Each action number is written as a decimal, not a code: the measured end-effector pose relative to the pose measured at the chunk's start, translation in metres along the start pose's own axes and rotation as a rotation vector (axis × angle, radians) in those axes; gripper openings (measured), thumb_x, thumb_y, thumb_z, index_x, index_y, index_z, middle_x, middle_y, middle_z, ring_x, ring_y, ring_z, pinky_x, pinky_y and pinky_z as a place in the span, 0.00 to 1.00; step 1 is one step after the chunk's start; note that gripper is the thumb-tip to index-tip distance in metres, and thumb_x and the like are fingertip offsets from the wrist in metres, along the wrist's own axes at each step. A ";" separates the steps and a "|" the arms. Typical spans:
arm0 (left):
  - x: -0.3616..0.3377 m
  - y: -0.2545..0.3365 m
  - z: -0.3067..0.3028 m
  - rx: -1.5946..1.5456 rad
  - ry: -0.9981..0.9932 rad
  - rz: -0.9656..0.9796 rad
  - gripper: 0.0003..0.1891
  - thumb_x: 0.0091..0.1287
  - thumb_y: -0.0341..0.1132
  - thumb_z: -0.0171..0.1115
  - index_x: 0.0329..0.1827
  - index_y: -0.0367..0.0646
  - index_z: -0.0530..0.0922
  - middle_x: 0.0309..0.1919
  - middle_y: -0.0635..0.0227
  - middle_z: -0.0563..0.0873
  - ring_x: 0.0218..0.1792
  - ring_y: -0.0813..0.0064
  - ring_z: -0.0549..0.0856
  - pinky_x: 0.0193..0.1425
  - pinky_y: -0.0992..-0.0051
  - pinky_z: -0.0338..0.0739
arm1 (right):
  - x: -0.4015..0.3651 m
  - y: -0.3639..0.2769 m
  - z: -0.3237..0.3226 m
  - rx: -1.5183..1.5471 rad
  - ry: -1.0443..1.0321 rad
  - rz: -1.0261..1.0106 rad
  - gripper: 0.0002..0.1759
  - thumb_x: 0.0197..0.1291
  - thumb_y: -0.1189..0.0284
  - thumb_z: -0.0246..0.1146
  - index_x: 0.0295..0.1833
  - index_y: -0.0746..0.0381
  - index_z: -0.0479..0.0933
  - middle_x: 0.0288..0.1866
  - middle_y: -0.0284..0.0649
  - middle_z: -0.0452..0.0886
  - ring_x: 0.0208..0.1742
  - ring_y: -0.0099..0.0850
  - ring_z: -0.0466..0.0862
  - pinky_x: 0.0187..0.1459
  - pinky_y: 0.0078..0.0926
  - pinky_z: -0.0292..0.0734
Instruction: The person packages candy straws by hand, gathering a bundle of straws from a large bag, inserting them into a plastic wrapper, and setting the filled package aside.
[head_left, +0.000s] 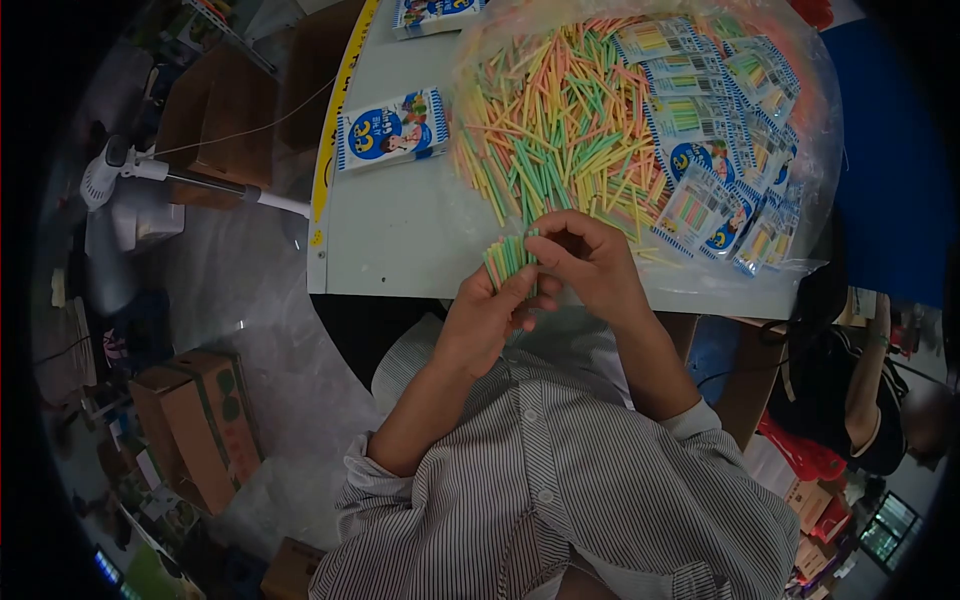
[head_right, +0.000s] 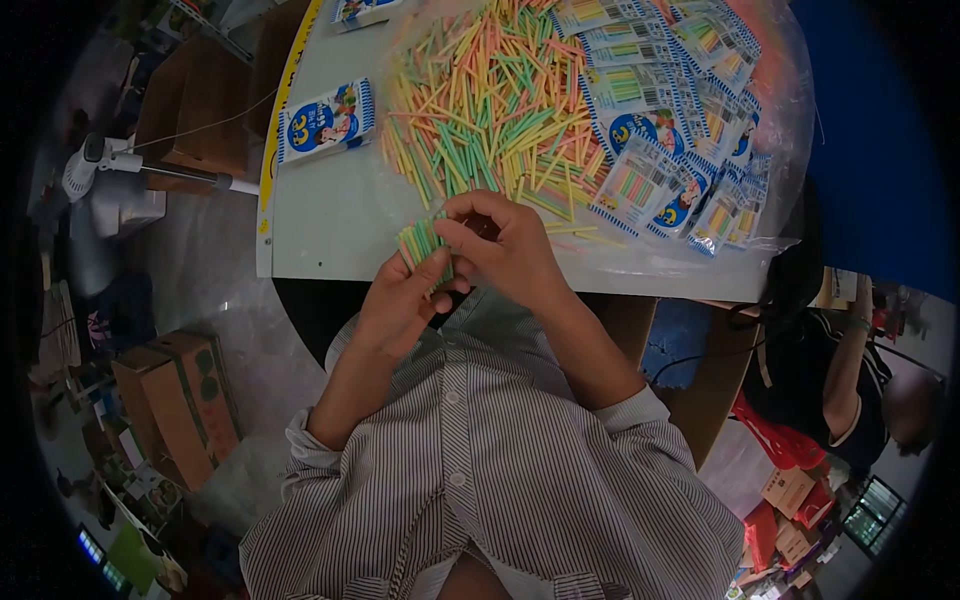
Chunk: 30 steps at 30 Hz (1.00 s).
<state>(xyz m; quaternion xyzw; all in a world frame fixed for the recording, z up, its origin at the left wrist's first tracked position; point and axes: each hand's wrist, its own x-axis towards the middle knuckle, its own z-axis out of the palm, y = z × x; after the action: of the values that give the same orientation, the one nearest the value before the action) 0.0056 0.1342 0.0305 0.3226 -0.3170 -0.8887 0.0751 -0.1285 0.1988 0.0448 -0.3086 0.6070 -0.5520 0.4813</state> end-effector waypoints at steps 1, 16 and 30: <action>0.002 -0.005 -0.003 -0.051 -0.035 0.044 0.10 0.66 0.35 0.46 0.44 0.41 0.72 0.34 0.70 0.78 0.32 0.84 0.76 0.27 0.86 0.70 | 0.000 0.000 0.002 0.000 -0.004 -0.001 0.06 0.54 0.78 0.58 0.38 0.66 0.72 0.30 0.33 0.74 0.25 0.14 0.72 0.25 0.10 0.67; -0.001 -0.011 -0.006 0.031 -0.080 0.135 0.09 0.66 0.36 0.47 0.39 0.39 0.72 0.26 0.74 0.75 0.20 0.91 0.65 0.21 0.90 0.59 | -0.003 -0.001 0.008 -0.066 -0.015 -0.033 0.05 0.52 0.77 0.58 0.34 0.66 0.73 0.28 0.31 0.72 0.23 0.14 0.73 0.21 0.09 0.66; -0.003 -0.011 -0.007 0.002 -0.132 0.156 0.09 0.66 0.35 0.48 0.38 0.39 0.72 0.27 0.74 0.75 0.20 0.90 0.65 0.21 0.89 0.58 | -0.006 -0.005 0.011 -0.083 -0.063 -0.028 0.09 0.54 0.76 0.57 0.42 0.64 0.74 0.32 0.32 0.71 0.24 0.14 0.71 0.21 0.09 0.64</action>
<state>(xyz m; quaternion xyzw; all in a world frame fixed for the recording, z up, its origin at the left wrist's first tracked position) 0.0130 0.1399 0.0209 0.2378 -0.3464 -0.8992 0.1226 -0.1171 0.1988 0.0522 -0.3540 0.6096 -0.5231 0.4789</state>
